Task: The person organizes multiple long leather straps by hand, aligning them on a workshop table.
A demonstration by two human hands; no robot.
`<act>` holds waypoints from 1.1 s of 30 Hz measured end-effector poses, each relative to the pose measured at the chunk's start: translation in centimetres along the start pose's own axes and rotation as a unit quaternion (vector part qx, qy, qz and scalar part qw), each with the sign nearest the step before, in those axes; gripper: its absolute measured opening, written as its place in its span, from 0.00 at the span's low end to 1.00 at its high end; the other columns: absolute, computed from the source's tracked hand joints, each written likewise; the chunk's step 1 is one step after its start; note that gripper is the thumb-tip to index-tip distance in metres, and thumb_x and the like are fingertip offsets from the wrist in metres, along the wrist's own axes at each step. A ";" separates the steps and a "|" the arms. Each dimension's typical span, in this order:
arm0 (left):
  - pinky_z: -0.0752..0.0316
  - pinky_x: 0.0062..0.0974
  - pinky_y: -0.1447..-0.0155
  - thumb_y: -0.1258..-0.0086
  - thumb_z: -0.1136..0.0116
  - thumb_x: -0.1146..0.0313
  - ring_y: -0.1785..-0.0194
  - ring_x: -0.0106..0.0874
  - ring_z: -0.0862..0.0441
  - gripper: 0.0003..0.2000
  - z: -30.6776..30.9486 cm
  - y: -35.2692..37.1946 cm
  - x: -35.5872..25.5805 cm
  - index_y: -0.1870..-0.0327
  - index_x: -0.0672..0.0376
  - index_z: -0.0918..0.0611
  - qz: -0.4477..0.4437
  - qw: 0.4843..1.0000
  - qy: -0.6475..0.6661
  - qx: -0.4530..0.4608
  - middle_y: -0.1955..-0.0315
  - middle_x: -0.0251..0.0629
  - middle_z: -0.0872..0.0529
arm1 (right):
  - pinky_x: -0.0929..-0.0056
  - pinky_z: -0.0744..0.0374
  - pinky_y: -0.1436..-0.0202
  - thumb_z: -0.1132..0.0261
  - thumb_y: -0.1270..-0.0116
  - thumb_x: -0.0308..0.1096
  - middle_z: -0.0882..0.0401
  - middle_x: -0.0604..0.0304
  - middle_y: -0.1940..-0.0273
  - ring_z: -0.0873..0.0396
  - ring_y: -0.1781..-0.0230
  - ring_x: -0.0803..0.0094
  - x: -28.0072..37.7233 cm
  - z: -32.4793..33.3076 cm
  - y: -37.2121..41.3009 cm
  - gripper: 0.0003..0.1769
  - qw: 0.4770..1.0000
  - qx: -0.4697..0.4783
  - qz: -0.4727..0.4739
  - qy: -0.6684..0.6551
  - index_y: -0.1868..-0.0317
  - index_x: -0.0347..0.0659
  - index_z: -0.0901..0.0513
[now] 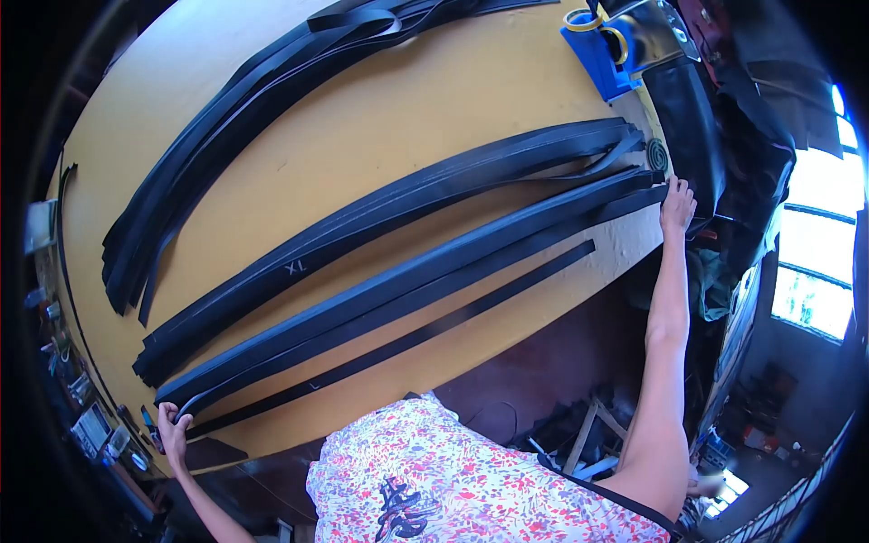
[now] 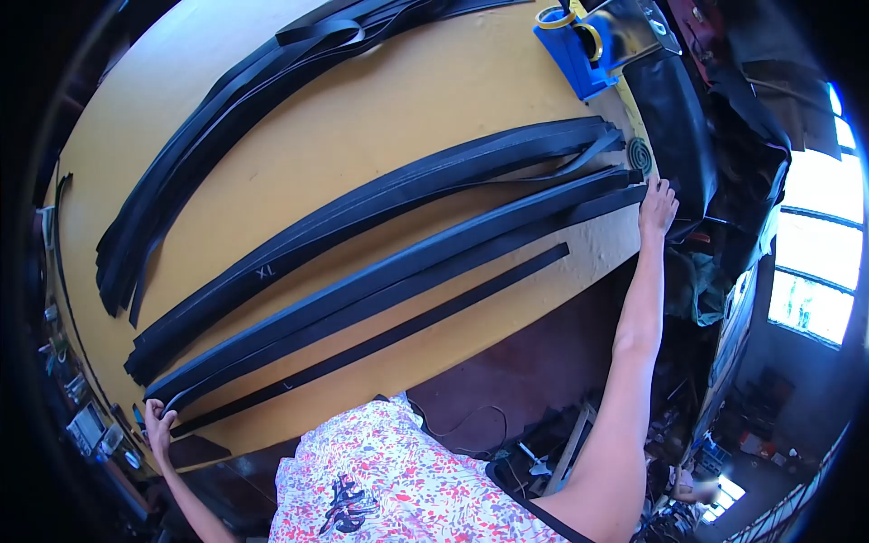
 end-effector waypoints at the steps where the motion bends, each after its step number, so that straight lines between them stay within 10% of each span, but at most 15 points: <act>1: 0.39 0.17 0.58 0.47 0.40 0.82 0.65 0.19 0.38 0.17 -0.1 -0.2 0.0 0.61 0.56 0.32 -0.004 1.000 0.001 -0.006 0.69 0.27 0.37 | 0.57 0.25 0.45 0.38 0.35 0.27 0.26 0.59 0.44 0.24 0.45 0.61 -0.1 -0.3 0.0 0.23 1.000 0.014 -0.013 -0.010 0.39 0.50 0.27; 10: 0.38 0.17 0.58 0.46 0.38 0.81 0.65 0.20 0.37 0.17 0.1 -0.4 -0.3 0.62 0.56 0.33 0.021 0.999 -0.026 -0.005 0.69 0.27 0.37 | 0.50 0.25 0.44 0.39 0.35 0.24 0.30 0.57 0.36 0.24 0.42 0.54 0.5 -1.4 0.0 0.29 0.990 0.014 -0.101 -0.101 0.34 0.51 0.32; 17: 0.37 0.18 0.60 0.45 0.37 0.81 0.66 0.19 0.36 0.16 0.2 -0.8 0.0 0.62 0.56 0.31 0.046 0.998 -0.031 0.000 0.70 0.26 0.34 | 0.53 0.30 0.32 0.43 0.38 0.16 0.33 0.35 0.36 0.27 0.39 0.39 0.6 -6.8 0.1 0.40 0.939 -0.053 -0.178 -0.289 0.26 0.33 0.45; 20: 0.36 0.19 0.57 0.46 0.36 0.80 0.65 0.21 0.34 0.16 0.3 -1.0 0.2 0.62 0.57 0.30 0.049 0.998 -0.041 0.004 0.70 0.27 0.32 | 0.52 0.29 0.34 0.43 0.40 0.20 0.29 0.35 0.38 0.27 0.40 0.34 0.5 -10.1 1.7 0.41 0.860 -0.032 -0.285 -0.423 0.25 0.32 0.46; 23: 0.35 0.19 0.53 0.46 0.36 0.80 0.62 0.22 0.31 0.15 0.5 -1.1 0.5 0.61 0.58 0.27 0.045 0.997 -0.055 0.011 0.68 0.28 0.29 | 0.57 0.25 0.39 0.44 0.28 0.30 0.20 0.49 0.50 0.20 0.50 0.55 3.6 -15.3 5.2 0.21 0.391 -0.026 -0.465 -0.794 0.36 0.34 0.29; 24: 0.35 0.19 0.54 0.45 0.36 0.80 0.62 0.22 0.30 0.14 0.3 -0.8 0.3 0.60 0.58 0.27 0.041 0.999 -0.009 0.010 0.68 0.28 0.28 | 0.57 0.25 0.39 0.44 0.28 0.30 0.20 0.49 0.50 0.20 0.50 0.55 4.4 -13.4 5.8 0.21 0.387 -0.029 -0.465 -0.796 0.36 0.34 0.29; 26: 0.31 0.18 0.59 0.43 0.38 0.79 0.63 0.21 0.26 0.12 1.0 -0.8 1.5 0.59 0.58 0.24 0.074 0.996 0.030 0.038 0.65 0.29 0.24 | 0.61 0.24 0.41 0.46 0.22 0.46 0.20 0.56 0.53 0.22 0.53 0.64 8.8 -7.9 7.7 0.20 0.217 0.041 -0.466 -0.857 0.43 0.38 0.25; 33: 0.28 0.18 0.63 0.36 0.36 0.74 0.62 0.21 0.23 0.14 2.2 -0.1 3.2 0.49 0.61 0.21 0.063 0.988 0.128 -0.052 0.61 0.30 0.20 | 0.64 0.40 0.23 0.42 0.25 0.56 0.36 0.52 0.27 0.35 0.29 0.63 13.0 -4.6 7.3 0.41 0.212 0.045 -0.414 -0.884 0.26 0.34 0.40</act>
Point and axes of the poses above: each hand's wrist, its own y-axis away from the middle knuckle, its own z-axis out of the back of the hand, x = y × z, the point moved 7 cm from there along -y, towards the middle knuckle
